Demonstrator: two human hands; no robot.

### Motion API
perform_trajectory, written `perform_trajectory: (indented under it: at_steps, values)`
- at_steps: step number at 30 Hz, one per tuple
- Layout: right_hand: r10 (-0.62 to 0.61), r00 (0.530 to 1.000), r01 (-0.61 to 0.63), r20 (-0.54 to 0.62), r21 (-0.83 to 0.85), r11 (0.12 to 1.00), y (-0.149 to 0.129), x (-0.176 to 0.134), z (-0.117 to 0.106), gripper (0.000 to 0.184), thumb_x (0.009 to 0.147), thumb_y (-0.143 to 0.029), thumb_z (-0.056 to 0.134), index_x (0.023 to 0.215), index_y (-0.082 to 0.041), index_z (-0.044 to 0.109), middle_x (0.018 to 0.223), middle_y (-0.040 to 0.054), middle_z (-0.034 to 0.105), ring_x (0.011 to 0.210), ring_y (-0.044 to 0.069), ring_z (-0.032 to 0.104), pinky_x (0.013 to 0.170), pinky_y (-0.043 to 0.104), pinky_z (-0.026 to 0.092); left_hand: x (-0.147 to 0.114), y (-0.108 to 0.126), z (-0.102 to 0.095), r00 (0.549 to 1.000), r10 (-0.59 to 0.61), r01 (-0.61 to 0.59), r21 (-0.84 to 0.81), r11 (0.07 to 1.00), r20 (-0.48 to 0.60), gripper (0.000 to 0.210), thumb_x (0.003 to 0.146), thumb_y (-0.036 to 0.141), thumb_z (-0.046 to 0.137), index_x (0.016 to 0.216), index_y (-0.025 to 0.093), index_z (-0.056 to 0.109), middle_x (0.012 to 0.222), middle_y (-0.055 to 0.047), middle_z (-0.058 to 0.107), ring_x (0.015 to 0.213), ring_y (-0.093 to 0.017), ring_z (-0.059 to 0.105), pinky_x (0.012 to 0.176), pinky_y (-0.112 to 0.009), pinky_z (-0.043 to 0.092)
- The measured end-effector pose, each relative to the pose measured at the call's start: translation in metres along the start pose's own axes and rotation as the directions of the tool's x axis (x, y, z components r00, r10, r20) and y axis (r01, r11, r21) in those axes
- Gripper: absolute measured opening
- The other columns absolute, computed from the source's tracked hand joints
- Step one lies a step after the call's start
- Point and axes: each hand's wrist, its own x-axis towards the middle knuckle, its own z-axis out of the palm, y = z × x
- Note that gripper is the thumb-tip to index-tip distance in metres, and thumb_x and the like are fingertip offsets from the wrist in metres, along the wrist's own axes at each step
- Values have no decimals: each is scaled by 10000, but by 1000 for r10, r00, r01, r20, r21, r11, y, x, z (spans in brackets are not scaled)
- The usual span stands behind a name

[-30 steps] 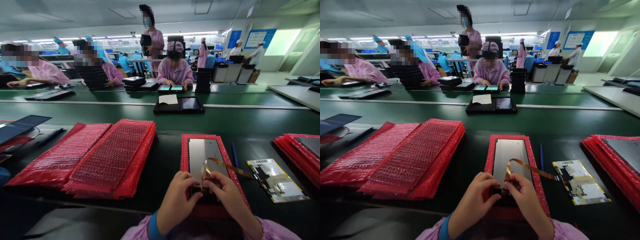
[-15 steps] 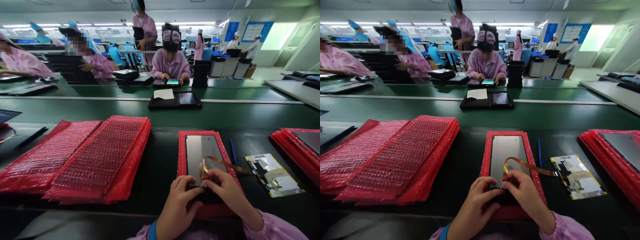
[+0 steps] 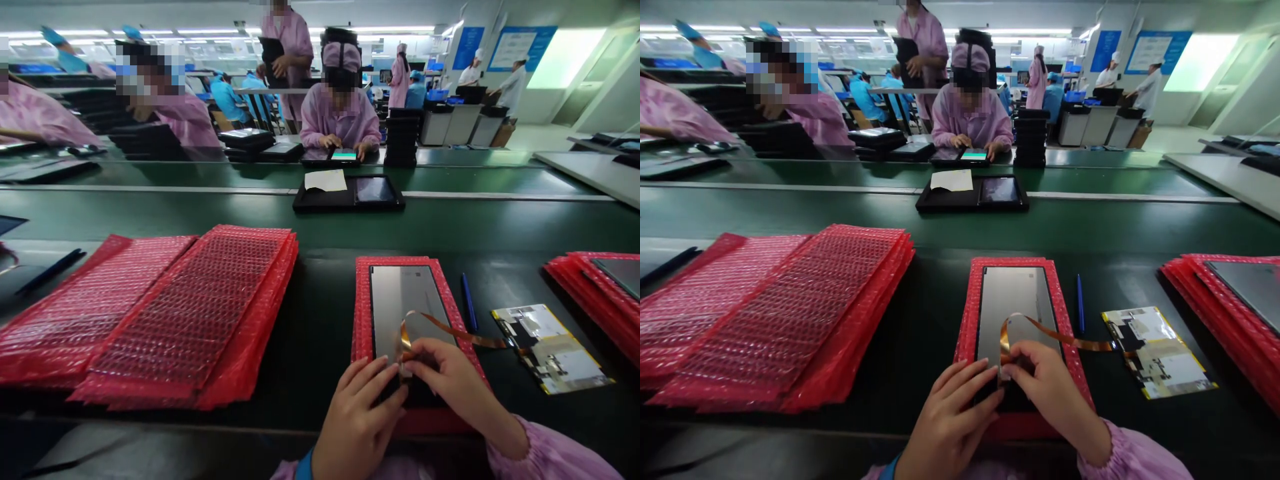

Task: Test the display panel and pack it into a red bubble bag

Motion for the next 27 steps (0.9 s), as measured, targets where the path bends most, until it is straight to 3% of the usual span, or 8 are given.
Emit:
perform_trajectory:
  at_steps: [5,19,27]
  values:
    - [5,1000,-5,-12,-9,1000,0,0,3,186,788,-371,584,797,-194,639,708,6,641,647,189,572,592,280,430,-1,2,0,999,35,-34,83,996,-7,258,984,258,474,1092,251,709,1144,35,766,1079,-190,703,863,-363,554]
    - [-47,999,46,-10,-71,996,5,-3,6,203,831,-378,571,761,-196,626,755,27,663,704,210,601,647,295,457,-1,3,0,1000,22,-23,66,998,9,234,969,257,505,1067,254,718,1148,20,767,1088,-192,698,877,-347,516]
    - [-133,990,123,-45,-188,974,8,-2,6,193,863,-341,541,739,-203,595,688,6,605,634,195,564,586,288,425,-3,4,1,996,6,-16,117,993,84,311,955,249,509,1230,281,650,1230,-15,729,1124,-195,670,907,-364,485]
